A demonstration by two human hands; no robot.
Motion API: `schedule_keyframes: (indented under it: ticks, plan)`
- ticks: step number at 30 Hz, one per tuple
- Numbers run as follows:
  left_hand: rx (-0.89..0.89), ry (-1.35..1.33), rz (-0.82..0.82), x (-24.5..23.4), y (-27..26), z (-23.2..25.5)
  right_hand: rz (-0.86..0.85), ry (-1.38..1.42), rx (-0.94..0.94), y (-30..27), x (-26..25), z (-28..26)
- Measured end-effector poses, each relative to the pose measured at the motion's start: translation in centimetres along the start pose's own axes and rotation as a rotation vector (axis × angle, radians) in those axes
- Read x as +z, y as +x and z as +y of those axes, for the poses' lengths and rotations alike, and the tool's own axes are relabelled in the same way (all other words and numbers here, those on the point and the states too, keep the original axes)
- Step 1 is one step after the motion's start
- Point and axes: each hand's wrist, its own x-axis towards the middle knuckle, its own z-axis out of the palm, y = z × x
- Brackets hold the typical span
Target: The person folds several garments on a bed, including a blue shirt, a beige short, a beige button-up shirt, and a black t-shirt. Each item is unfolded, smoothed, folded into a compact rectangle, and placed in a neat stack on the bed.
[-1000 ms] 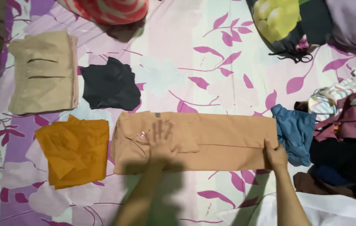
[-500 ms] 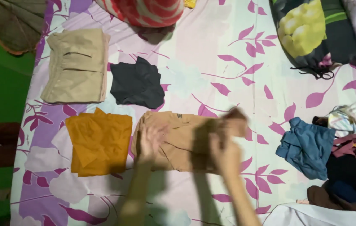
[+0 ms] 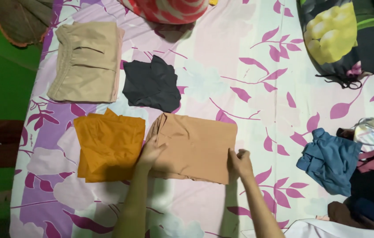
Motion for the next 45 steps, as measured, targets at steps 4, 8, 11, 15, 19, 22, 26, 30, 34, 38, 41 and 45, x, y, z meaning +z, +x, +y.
schedule_keyframes:
  ticks: [4,8,11,15,19,22,26,30,34,38,41,45]
  plan:
    - [-0.113,0.929,0.541,4.6,-4.8,14.2,-0.474,0.322,0.435,1.9,-2.3,-2.1]
    - [0.512,1.04,0.302,6.5,-2.2,10.7,-0.663,0.656,0.663,1.0,-2.7,-3.5]
    - [0.193,1.068,0.352,7.7,-1.0,12.0,-0.664,0.697,0.605,0.2,-3.1,-4.7]
    - [0.167,1.051,0.583,6.0,-0.1,9.6,-0.715,0.805,0.598,-1.0,-4.0,-7.0]
    - [-0.06,1.006,0.517,3.7,-0.7,8.1,-0.742,0.719,0.558,-0.7,-4.1,-6.5]
    - [0.001,0.719,0.519,2.4,-1.0,9.8,-0.656,0.442,0.386,0.4,-5.5,-6.9]
    - [0.253,0.372,0.684,-0.4,6.1,5.1,-0.545,0.287,0.262,1.4,-10.4,-8.6]
    - [-0.195,-0.591,0.592,-3.2,14.8,4.2,-0.484,0.014,0.06,2.7,-15.3,-13.4]
    - [-0.482,-0.546,0.735,-2.5,16.5,9.4,-0.574,0.032,-0.142,3.9,-19.7,-25.0]
    - [-0.426,-0.477,0.818,-3.4,20.2,0.7,-0.801,-0.22,-0.089,9.0,-21.3,-34.8]
    - [-0.465,-0.764,0.685,-3.5,17.5,0.6,-0.818,-0.542,-0.113,13.4,-21.2,-42.7]
    - [-0.43,-0.822,0.457,-4.3,14.7,2.3,-0.606,-0.611,-0.593,21.3,-18.2,-50.3]
